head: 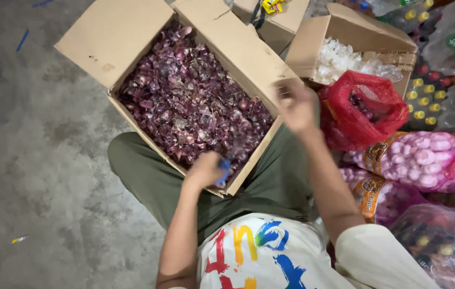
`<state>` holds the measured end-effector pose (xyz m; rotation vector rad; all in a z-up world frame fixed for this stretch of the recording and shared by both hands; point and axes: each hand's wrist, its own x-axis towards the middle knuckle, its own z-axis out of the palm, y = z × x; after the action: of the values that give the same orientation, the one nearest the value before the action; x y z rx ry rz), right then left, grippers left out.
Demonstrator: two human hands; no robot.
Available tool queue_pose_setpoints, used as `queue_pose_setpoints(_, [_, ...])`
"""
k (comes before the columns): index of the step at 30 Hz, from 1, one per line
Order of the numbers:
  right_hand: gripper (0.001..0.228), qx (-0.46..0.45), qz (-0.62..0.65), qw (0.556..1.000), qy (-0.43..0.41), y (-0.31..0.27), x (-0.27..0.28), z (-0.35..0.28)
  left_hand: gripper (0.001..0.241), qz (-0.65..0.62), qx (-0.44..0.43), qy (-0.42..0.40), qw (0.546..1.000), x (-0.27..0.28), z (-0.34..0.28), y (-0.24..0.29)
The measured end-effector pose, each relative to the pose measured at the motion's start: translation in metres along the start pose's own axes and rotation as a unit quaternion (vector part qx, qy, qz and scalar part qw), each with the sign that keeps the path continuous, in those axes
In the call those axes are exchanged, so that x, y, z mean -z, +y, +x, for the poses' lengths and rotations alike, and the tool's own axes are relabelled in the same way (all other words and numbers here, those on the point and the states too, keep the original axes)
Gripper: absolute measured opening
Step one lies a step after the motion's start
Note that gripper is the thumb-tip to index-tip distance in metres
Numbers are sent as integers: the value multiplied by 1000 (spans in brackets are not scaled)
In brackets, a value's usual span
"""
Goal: Trim the ends of shallots using scissors and sort them into a cardboard box.
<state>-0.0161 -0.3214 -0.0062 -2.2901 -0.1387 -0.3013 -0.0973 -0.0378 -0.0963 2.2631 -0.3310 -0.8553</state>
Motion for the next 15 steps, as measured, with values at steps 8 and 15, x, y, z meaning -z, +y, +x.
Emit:
queue_pose_setpoints(8, [22,124,-79,945,-292,9,-89,-10,27,-198,140,177,954,80,-63,0])
queue_pose_setpoints(15, [16,-43,-372,855,-360,11,-131,-32,36,-178,28,256,950,50,-65,-10])
